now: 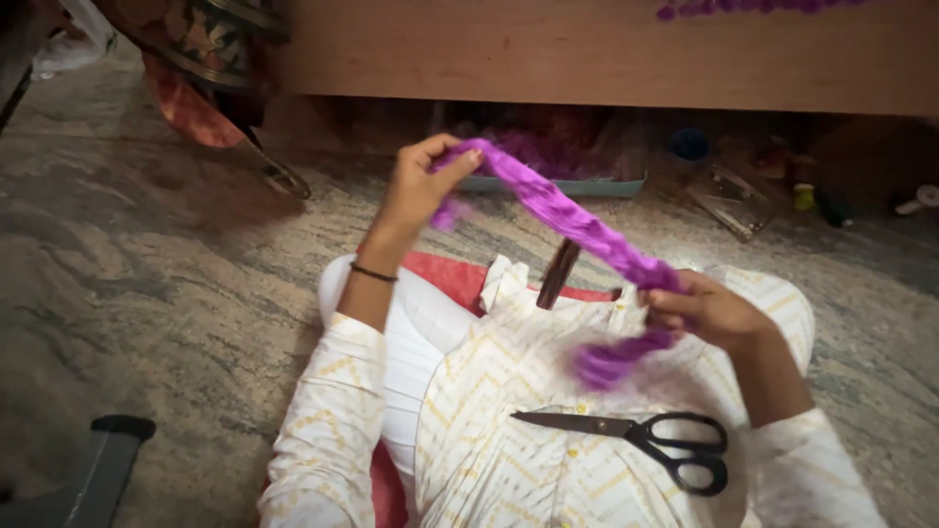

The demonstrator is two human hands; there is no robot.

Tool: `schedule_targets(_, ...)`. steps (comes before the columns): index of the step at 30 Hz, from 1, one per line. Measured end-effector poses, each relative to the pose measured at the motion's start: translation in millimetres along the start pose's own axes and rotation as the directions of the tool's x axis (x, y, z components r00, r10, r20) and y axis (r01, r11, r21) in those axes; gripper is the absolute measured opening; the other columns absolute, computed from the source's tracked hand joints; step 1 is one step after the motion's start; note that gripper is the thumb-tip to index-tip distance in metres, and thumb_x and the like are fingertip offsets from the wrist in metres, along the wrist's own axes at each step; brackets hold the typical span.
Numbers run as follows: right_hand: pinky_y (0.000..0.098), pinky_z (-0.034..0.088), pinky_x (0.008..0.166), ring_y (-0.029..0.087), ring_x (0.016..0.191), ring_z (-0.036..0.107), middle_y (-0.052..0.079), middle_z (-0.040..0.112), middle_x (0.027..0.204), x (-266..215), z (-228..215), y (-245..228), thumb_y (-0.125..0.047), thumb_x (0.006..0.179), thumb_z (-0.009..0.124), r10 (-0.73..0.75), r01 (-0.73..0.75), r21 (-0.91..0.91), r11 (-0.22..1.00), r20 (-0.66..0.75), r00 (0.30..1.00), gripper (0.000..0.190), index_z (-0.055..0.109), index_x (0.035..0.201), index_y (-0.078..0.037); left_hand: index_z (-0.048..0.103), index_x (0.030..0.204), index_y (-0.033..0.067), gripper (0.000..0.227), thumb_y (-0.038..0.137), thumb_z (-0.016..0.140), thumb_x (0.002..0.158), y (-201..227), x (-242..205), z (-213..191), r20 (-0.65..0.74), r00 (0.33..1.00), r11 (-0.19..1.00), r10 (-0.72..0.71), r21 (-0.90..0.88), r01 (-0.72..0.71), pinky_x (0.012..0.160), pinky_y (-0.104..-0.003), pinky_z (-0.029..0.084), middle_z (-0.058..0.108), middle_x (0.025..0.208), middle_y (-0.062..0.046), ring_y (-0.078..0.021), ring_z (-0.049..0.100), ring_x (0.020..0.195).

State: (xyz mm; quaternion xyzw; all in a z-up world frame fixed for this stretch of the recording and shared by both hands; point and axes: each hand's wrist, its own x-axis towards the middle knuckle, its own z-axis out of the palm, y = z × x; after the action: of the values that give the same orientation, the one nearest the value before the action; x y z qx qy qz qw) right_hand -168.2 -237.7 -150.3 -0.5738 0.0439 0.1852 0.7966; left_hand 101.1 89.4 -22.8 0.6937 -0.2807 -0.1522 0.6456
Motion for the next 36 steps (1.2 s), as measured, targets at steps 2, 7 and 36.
schedule_targets(2,0.0309,0.038,0.054,0.013,0.056,0.042,-0.003,0.046,0.061,-12,-6,-5,-0.025,0.098,0.064,0.047,-0.046,0.030,0.999,-0.059,0.997,0.023,0.067,0.100,-0.002,0.077,0.100,0.0039,0.017,0.020,0.078,0.095,-8,-4,-17,0.039,0.999,0.985,0.010,0.169,-0.016,0.055,-0.022,0.040,0.062,0.073,0.005,-0.0030,0.050,0.062)
schedule_targets(7,0.0318,0.037,0.053,0.013,0.055,0.038,-0.003,0.042,0.059,-29,-24,-20,-0.026,0.103,0.055,0.080,-0.072,0.100,0.992,-0.080,0.994,0.032,0.065,0.095,0.003,0.078,0.098,0.0076,0.023,0.029,0.080,0.090,-41,-12,-35,0.152,0.984,0.885,-0.094,0.465,0.013,0.050,-0.022,0.045,0.065,0.067,0.009,-0.0006,0.054,0.057)
schedule_targets(36,0.0309,0.051,0.067,0.015,0.056,0.063,0.006,0.066,0.063,-12,100,-13,-0.030,0.100,0.055,0.097,-0.101,0.154,0.983,0.031,0.995,0.030,0.065,0.108,-0.002,0.035,0.162,0.0122,0.061,0.047,0.032,0.113,6,-56,149,0.499,0.866,-0.023,-0.027,-0.866,0.499,0.129,-0.050,0.026,0.036,0.166,-0.017,-0.0359,0.033,0.154)
